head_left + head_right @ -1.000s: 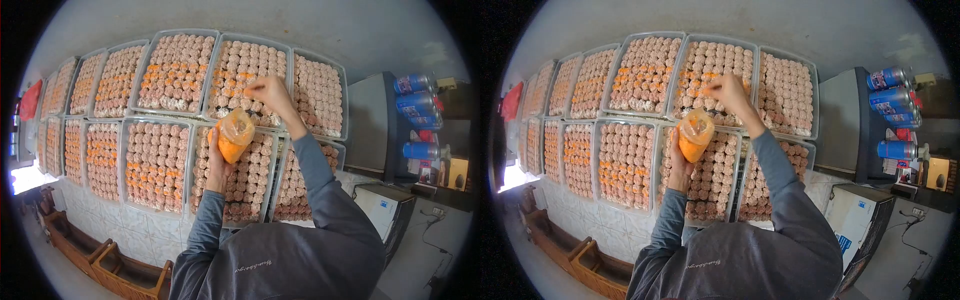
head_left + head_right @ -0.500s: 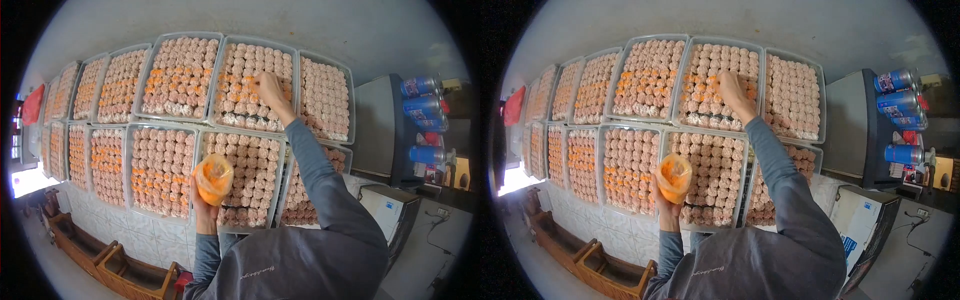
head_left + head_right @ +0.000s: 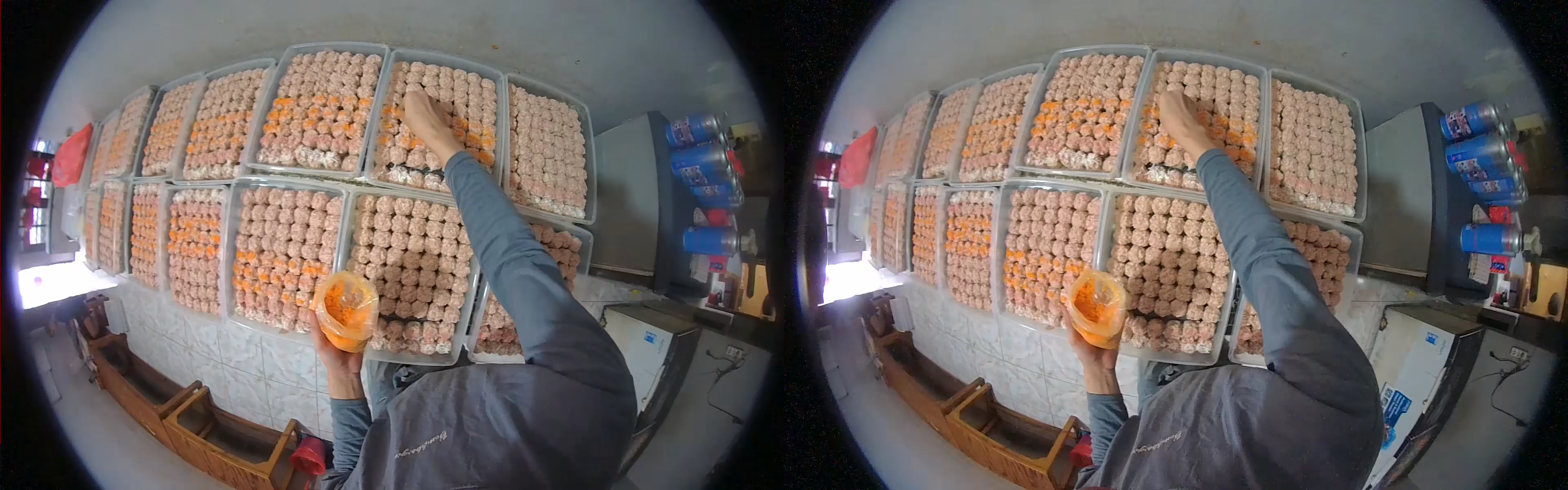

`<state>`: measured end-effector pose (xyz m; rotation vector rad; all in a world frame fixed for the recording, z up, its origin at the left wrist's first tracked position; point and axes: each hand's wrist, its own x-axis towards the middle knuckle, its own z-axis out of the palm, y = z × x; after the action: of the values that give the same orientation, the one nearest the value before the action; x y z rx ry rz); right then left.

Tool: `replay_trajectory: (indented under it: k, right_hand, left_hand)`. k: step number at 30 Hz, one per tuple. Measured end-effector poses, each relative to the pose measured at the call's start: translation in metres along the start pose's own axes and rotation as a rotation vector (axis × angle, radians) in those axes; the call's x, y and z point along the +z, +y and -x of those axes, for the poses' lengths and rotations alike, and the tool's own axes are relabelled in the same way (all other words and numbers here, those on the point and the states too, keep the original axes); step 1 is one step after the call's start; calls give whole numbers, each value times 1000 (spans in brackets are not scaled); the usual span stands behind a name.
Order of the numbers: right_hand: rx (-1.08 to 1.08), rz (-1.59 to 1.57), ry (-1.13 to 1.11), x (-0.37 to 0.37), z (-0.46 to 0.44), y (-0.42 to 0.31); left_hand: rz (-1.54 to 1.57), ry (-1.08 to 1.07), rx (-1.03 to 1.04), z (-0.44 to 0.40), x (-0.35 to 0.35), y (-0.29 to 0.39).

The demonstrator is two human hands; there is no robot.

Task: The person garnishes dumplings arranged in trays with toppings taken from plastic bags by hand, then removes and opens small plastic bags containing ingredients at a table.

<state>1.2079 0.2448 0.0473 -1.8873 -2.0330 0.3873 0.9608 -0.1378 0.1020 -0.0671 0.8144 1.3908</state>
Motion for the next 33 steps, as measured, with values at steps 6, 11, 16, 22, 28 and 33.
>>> replay_trajectory:
  k: [6,11,16,22,28,33]
  right_hand:
    - [104,-83,139,11,-6,13]
    - [-27,-126,6,-77,96,-64]
    - [-370,-710,-320,-121,359,-141]
    - [-155,-384,-96,-105,534,-142]
    - [134,-628,85,-110,596,-149]
    - [167,-557,125,-94,601,-139]
  left_hand:
    - [-9,-34,20,34,-3,5]
    - [-37,-117,-33,50,-31,2]
    - [-23,-269,-248,79,-46,-9]
    - [-159,-305,-526,121,-66,-73]
    - [-378,-383,-711,147,-77,-105]
    - [-380,-327,-694,152,-77,-119]
